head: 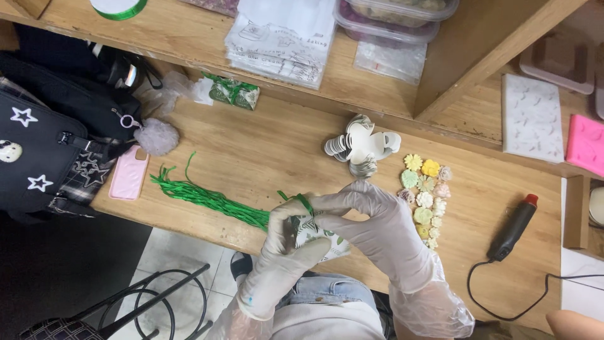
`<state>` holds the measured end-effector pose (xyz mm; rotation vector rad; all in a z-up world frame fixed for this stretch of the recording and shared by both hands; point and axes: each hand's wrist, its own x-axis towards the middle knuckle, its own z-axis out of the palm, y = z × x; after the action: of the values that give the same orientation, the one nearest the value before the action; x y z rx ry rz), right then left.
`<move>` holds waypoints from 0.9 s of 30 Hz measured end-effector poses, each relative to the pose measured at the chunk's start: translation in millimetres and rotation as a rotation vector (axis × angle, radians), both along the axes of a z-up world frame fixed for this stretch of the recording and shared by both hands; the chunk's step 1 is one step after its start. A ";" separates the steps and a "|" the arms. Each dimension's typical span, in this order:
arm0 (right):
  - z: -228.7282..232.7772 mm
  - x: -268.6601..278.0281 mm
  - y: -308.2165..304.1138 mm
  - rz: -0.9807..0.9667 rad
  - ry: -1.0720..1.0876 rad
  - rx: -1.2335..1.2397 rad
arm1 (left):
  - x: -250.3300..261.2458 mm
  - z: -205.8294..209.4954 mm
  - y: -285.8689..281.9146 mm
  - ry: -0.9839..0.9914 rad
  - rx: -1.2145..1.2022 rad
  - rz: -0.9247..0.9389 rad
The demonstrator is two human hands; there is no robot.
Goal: The person puts decorative wax items into small plastic bags, seals the bags with green twist ties, and places the packaged items into paper holders.
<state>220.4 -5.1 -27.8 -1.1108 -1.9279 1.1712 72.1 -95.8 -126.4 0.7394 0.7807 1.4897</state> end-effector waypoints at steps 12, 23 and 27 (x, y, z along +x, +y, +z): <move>-22.8 -2.0 -4.2 -0.058 -0.051 0.151 | -5.6 20.1 1.3 0.368 0.031 0.081; -30.7 11.6 2.4 -0.238 -0.134 0.289 | -8.0 17.3 7.1 -0.001 -0.224 -0.006; -38.1 23.8 13.0 -0.363 -0.151 0.381 | -12.9 20.1 9.2 0.084 -0.246 -0.011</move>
<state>244.2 8.0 -65.8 -1.2907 -1.8545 0.5129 59.3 -86.6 -106.2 0.6215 1.0019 1.3301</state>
